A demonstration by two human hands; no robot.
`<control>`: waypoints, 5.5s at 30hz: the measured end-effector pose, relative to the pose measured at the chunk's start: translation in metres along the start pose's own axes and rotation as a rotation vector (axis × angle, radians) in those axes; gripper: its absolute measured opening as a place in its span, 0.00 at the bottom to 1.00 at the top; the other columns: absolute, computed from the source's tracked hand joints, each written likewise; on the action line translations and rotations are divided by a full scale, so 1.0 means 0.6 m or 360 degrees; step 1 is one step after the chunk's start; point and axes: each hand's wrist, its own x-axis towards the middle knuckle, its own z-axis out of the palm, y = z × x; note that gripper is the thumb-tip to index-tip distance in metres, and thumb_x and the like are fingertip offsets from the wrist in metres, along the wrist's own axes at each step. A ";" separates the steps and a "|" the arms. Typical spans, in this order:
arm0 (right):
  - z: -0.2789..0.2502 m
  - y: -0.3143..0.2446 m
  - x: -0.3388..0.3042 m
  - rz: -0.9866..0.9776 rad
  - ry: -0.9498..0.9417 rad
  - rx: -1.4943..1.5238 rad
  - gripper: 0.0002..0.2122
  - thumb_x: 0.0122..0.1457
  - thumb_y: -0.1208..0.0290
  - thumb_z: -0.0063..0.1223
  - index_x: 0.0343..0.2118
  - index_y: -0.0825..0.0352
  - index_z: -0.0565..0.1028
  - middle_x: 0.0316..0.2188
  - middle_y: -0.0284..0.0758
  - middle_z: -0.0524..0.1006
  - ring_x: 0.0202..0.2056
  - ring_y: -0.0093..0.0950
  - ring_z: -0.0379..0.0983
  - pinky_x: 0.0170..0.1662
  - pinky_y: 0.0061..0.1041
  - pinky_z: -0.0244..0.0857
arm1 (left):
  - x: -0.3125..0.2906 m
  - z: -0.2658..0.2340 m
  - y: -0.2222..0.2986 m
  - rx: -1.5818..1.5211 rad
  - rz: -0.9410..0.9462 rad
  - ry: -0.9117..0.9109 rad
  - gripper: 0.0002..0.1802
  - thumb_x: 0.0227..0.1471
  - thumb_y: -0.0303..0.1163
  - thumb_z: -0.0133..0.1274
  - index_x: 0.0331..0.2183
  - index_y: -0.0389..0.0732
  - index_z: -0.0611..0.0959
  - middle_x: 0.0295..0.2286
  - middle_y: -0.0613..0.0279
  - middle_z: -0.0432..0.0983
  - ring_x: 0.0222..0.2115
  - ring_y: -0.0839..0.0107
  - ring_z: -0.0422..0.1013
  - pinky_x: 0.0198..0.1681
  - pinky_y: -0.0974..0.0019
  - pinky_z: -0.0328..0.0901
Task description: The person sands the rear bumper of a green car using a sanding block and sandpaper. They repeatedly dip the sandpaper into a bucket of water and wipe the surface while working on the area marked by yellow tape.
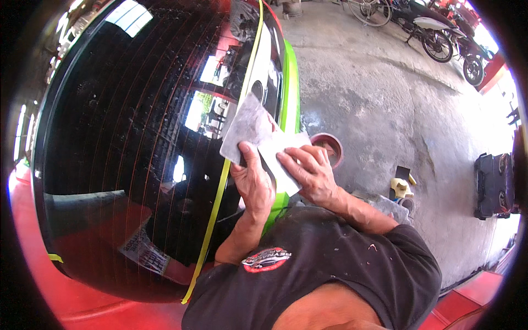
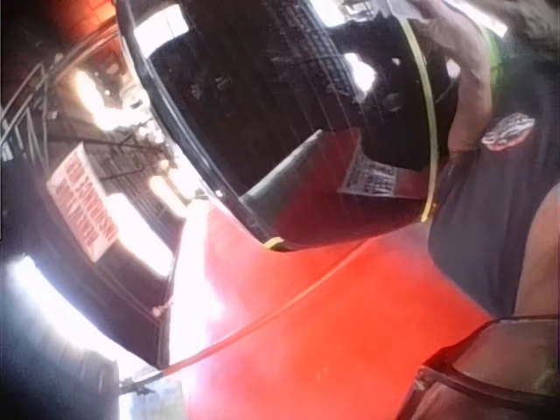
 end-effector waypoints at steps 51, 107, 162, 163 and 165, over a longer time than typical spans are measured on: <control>-0.068 0.025 -0.027 0.1777 0.0495 0.1564 0.17 0.67 0.58 0.42 0.49 0.67 0.67 0.36 0.30 0.71 0.34 0.19 0.65 0.40 0.26 0.68 | -0.027 0.036 -0.063 -0.0116 -0.0457 0.0079 0.17 0.56 0.24 0.53 0.48 0.37 0.72 0.42 0.57 0.74 0.39 0.68 0.74 0.44 0.63 0.71; -0.113 0.055 0.012 0.0447 0.0475 -0.0144 0.24 0.40 0.78 0.59 0.47 0.63 0.77 0.40 0.38 0.71 0.44 0.38 0.69 0.47 0.35 0.63 | -0.041 0.027 -0.068 0.0963 -0.0168 -0.0890 0.18 0.64 0.37 0.43 0.51 0.37 0.74 0.43 0.63 0.75 0.42 0.76 0.69 0.47 0.69 0.64; -0.005 0.065 -0.065 0.1632 0.0632 0.1570 0.25 0.64 0.49 0.40 0.48 0.69 0.72 0.28 0.28 0.73 0.23 0.14 0.64 0.23 0.15 0.59 | -0.071 0.029 -0.141 0.0196 -0.0962 -0.0292 0.15 0.59 0.38 0.54 0.39 0.34 0.76 0.28 0.66 0.76 0.24 0.82 0.72 0.28 0.75 0.69; -0.010 0.059 -0.062 0.1671 0.0645 0.1551 0.22 0.68 0.53 0.37 0.48 0.68 0.73 0.27 0.26 0.73 0.20 0.12 0.63 0.19 0.13 0.57 | -0.071 0.028 -0.142 0.0216 -0.0977 -0.0233 0.16 0.59 0.38 0.54 0.39 0.34 0.76 0.28 0.67 0.76 0.24 0.82 0.72 0.27 0.75 0.69; -0.022 0.048 -0.061 0.1680 0.0587 0.1492 0.21 0.68 0.54 0.38 0.49 0.69 0.72 0.26 0.26 0.73 0.21 0.12 0.64 0.20 0.12 0.58 | -0.068 0.028 -0.143 0.0209 -0.0978 -0.0267 0.16 0.58 0.38 0.54 0.40 0.34 0.76 0.28 0.66 0.76 0.24 0.82 0.72 0.27 0.75 0.69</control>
